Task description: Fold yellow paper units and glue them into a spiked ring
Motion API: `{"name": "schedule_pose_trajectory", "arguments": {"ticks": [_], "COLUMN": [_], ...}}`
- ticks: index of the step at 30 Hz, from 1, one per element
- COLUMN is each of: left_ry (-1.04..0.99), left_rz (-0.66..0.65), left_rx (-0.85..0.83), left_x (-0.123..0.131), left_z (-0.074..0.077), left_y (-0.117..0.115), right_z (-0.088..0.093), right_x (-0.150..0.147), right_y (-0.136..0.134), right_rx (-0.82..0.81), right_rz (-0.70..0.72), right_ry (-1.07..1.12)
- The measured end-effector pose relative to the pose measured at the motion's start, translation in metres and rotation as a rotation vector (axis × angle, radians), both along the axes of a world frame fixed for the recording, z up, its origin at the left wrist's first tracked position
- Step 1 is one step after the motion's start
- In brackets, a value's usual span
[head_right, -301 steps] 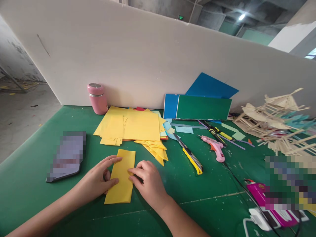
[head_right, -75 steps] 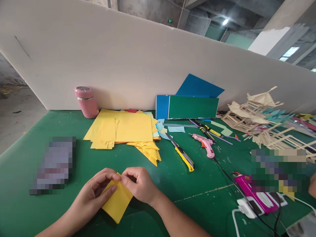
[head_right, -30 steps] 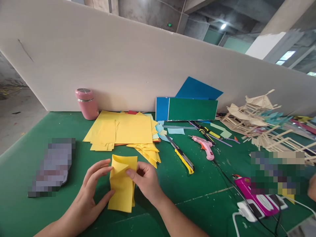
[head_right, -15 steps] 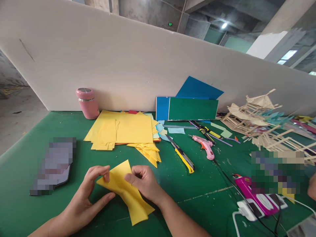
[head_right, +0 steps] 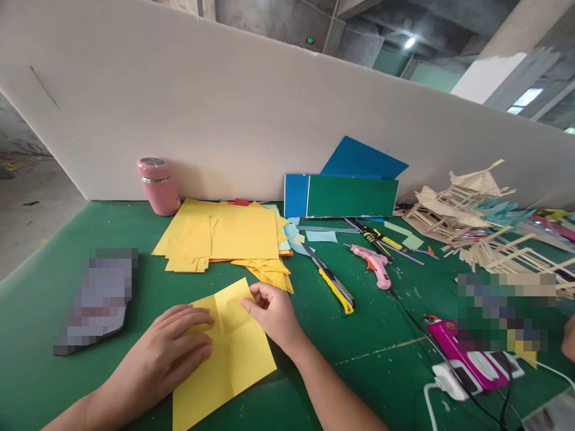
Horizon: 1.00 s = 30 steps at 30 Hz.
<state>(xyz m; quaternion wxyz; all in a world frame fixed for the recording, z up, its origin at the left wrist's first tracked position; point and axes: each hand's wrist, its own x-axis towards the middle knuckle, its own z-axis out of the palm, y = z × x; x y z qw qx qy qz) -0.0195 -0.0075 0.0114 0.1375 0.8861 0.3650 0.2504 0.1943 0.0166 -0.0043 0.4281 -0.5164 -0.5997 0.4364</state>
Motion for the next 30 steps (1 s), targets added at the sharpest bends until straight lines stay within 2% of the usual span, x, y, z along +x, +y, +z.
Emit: {"name": "schedule_pose_trajectory", "arguments": {"ticks": [8, 11, 14, 18, 20, 25, 30], "left_ry": [0.146, 0.144, 0.151, 0.171, 0.155, 0.108, 0.108], "left_rz": [-0.13, -0.116, -0.098, -0.064, -0.02, 0.027, 0.044], "left_rx": [-0.026, -0.02, 0.003, 0.037, 0.067, 0.1, 0.05], "left_x": [-0.001, -0.002, -0.001, -0.001, -0.002, -0.007, -0.009], "left_z": [-0.002, -0.003, -0.006, -0.01, -0.013, -0.017, -0.022], "left_y": [-0.002, -0.003, -0.004, -0.006, -0.006, -0.006, -0.006], "right_z": [-0.009, -0.006, -0.002, 0.002, 0.003, 0.001, -0.002], "right_x": [0.005, 0.005, 0.002, 0.0, 0.001, 0.003, 0.004], "right_y": [0.001, 0.001, -0.002, -0.005, -0.006, -0.006, -0.006], "right_rx": [0.107, 0.166, 0.306, 0.568, 0.64, 0.723, 0.767], "right_rz": [-0.032, -0.06, -0.053, 0.064, 0.155, 0.342, 0.373], "right_ry": [-0.245, -0.25, -0.259, -0.339, -0.38, -0.44, -0.476]}}
